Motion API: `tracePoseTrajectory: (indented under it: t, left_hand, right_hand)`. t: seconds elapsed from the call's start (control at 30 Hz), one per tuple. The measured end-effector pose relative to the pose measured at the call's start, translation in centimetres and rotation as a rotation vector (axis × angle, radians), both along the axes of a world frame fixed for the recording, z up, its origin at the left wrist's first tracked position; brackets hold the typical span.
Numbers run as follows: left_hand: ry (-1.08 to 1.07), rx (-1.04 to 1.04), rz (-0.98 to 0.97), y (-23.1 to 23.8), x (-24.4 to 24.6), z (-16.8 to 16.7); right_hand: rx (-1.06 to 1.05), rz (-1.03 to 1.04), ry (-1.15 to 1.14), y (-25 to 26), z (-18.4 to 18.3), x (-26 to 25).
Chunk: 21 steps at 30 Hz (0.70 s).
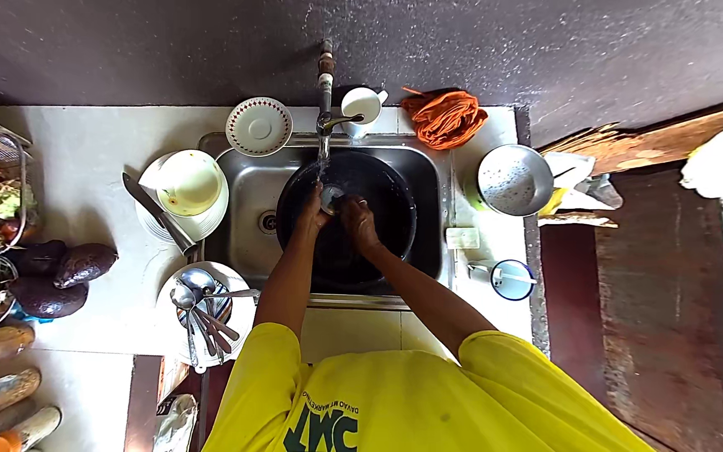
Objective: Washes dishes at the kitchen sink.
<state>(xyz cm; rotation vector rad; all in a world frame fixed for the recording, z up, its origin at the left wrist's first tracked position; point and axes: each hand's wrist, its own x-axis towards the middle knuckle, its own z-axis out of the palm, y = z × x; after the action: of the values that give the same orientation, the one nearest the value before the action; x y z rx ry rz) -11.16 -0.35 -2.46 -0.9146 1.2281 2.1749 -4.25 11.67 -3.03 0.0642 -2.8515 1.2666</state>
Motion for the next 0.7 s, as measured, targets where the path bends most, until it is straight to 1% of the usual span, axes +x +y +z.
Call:
tracePoseTrajectory:
  t: [0.07,0.1,0.17,0.23,0.3,0.33,0.37,0.4,0.47,0.53,0.57,0.63,0.67,0.7]
  left_hand:
    - [-0.012,0.025,-0.061,-0.1,0.4,-0.8]
    - [-0.004,0.034,-0.093,0.0,0.7,-1.0]
    - [0.007,0.049,-0.109,0.4,0.7,-0.5]
    - [0.009,0.109,-0.048,0.9,0.6,0.1]
    - [-0.004,0.146,-0.001,0.8,-0.2,-0.4]
    - [0.002,0.123,-0.028,0.6,-0.7,-0.7]
    - [0.026,0.048,-0.087,0.4,-0.9,-0.8]
    - [0.067,-0.1,-0.161,0.5,-1.0,-1.1]
    - [0.197,-0.503,-0.328,0.8,-0.1,-1.5]
    - [0.492,-0.981,-0.545,1.2,1.2,-2.2]
    - [0.625,-1.158,-0.646,1.3,2.1,-3.1]
    - [0.76,-1.361,-0.85,1.2,4.1,-4.9]
    - [0.766,-1.389,-0.958,1.0,5.2,-5.2]
    - [0.761,-1.389,-1.074,0.8,5.6,-5.7]
  right_hand:
    - [-0.008,-0.105,-0.119,1.5,-0.3,-2.2]
    - [-0.014,-0.095,-0.159,1.8,-0.2,-3.1]
    - [-0.013,0.024,-0.067,1.1,0.2,-3.9]
    - [-0.023,0.126,0.065,-0.5,0.5,-3.7]
    - [-0.045,0.15,0.13,-1.0,0.0,-3.4]
    - [-0.054,0.159,0.13,-0.7,-0.6,-3.5]
    - [-0.057,0.174,0.108,-0.1,-1.2,-3.8]
    - [-0.048,0.187,0.089,0.5,-1.7,-4.0]
    - [0.007,0.198,0.057,1.4,-2.2,-4.2]
    - [0.127,0.125,-0.016,2.0,-1.9,-4.1]
    - [0.218,0.061,-0.077,2.4,-1.6,-3.9]
    - [0.403,-0.017,-0.313,2.6,-0.9,-3.2]
    - [0.46,-0.008,-0.453,2.4,-0.5,-2.7]
    - [0.507,0.049,-0.592,2.2,-0.2,-2.1]
